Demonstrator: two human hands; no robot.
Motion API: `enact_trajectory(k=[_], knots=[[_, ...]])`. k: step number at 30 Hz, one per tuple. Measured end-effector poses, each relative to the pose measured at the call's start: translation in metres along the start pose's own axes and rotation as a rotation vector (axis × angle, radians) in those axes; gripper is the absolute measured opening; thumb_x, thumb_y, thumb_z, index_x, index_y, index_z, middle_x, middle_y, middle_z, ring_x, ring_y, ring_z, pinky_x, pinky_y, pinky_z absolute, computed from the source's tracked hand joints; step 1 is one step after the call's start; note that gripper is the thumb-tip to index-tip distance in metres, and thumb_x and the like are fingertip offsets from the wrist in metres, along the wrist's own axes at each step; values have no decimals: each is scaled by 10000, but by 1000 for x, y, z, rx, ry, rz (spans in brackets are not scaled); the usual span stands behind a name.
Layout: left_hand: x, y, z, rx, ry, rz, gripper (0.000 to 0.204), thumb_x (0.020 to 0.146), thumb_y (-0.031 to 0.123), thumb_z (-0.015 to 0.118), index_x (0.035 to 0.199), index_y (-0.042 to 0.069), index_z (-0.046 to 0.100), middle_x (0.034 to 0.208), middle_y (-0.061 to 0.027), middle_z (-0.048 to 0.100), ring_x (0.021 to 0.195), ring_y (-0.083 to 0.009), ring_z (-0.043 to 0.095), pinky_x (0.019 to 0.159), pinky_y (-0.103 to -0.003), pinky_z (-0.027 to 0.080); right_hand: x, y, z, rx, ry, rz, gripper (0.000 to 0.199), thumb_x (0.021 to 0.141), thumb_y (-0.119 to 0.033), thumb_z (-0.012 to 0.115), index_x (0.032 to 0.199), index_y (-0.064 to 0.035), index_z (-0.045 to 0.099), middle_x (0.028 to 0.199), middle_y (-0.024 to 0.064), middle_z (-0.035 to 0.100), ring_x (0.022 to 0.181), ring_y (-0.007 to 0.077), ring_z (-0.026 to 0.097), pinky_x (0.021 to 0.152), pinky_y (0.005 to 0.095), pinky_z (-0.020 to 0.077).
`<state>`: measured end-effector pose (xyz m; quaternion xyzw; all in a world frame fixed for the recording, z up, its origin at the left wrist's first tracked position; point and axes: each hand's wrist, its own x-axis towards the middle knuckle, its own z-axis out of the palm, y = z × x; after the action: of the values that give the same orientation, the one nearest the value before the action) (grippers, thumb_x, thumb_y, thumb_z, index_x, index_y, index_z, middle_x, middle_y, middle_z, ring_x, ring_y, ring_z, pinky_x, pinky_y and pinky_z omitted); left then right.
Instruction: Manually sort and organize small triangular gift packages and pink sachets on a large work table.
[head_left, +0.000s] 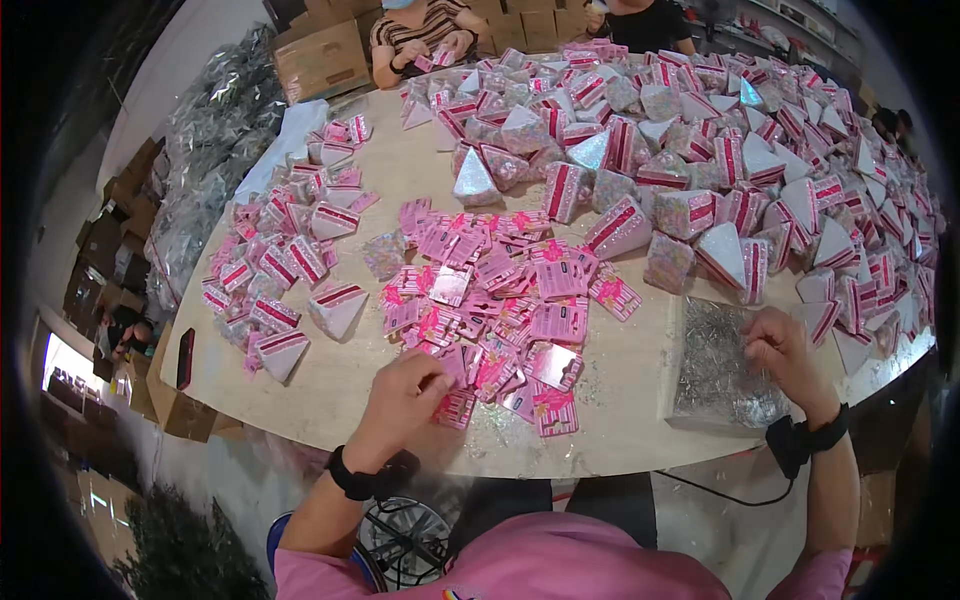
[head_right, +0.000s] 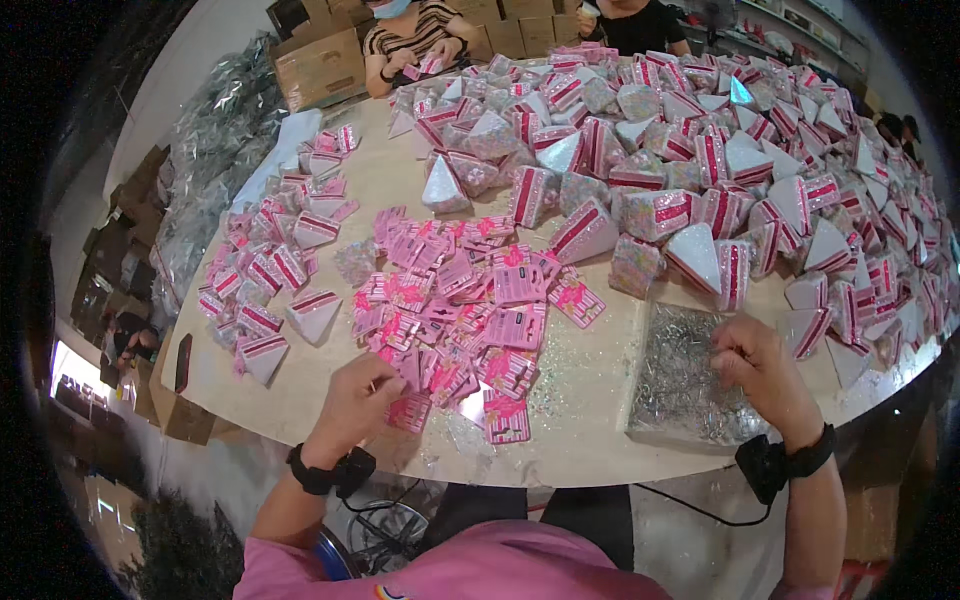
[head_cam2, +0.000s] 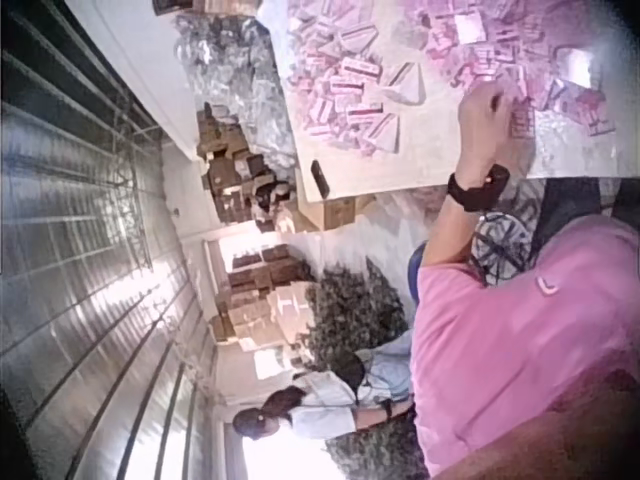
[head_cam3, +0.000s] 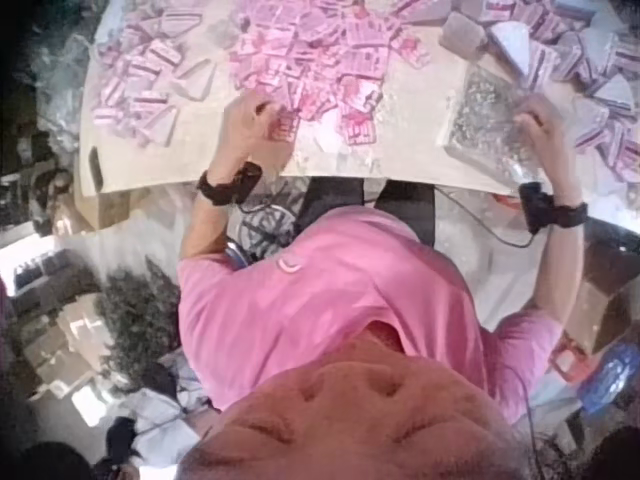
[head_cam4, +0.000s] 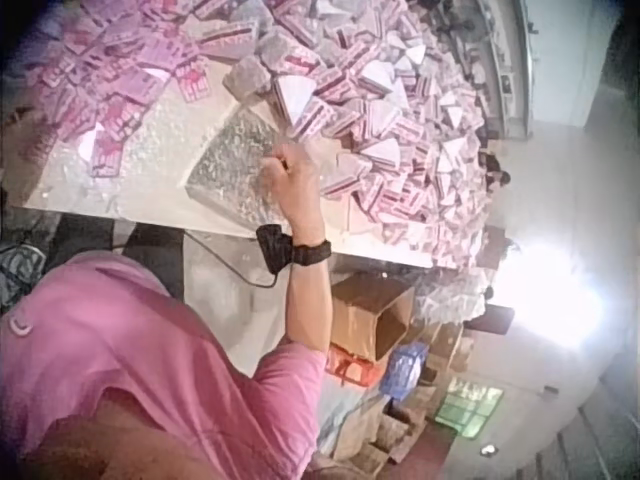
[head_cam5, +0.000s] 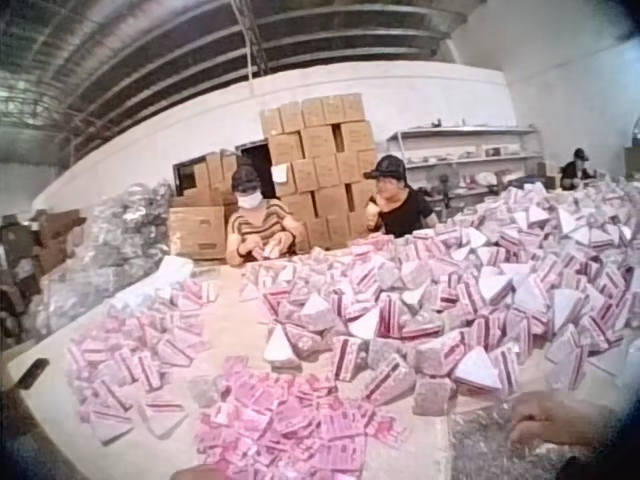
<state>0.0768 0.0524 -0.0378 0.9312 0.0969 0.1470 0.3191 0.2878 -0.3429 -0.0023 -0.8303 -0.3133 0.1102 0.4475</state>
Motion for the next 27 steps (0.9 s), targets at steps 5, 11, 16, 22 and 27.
enact_trajectory(k=[5, 11, 16, 22, 27], knots=[[11, 11, -25, -403, -92, -238, 118, 840, 101, 589, 751, 24, 603, 752, -22, 604, 664, -106, 545, 576, -256, 415, -4, -12, -9, 156, 107, 156, 51, 852, -54, 521, 867, -9, 541, 675, 45, 569, 470, 107, 547, 418, 215, 403], [24, 20, -30, -845, -144, -297, 103, 863, 91, 554, 792, 20, 579, 778, -61, 617, 645, -125, 551, 575, -254, 428, -8, 9, 1, 313, 210, 268, 117, 874, -70, 487, 925, -8, 572, 647, 48, 592, 445, 101, 556, 383, 205, 406], [16, 26, -31, -1157, -209, -309, 119, 894, 116, 567, 836, 13, 584, 879, -115, 645, 793, -205, 643, 680, -304, 501, -8, 4, 13, 328, 183, 320, 144, 858, -8, 482, 970, 17, 569, 675, 56, 594, 526, 98, 570, 460, 223, 460], [20, 40, -7, -1329, -245, -336, 69, 882, 109, 580, 888, 40, 574, 888, -110, 631, 752, -196, 617, 622, -291, 487, -15, -11, 18, 366, 246, 229, 167, 833, 37, 490, 987, 35, 553, 738, 81, 622, 566, 103, 573, 496, 227, 473], [30, 53, 9, -1256, -265, -373, 64, 891, 96, 557, 917, 38, 563, 877, -95, 622, 700, -173, 601, 579, -277, 467, -18, -4, 8, 273, 231, 228, 99, 829, 12, 517, 891, 36, 591, 759, 77, 634, 549, 103, 565, 497, 221, 461]])
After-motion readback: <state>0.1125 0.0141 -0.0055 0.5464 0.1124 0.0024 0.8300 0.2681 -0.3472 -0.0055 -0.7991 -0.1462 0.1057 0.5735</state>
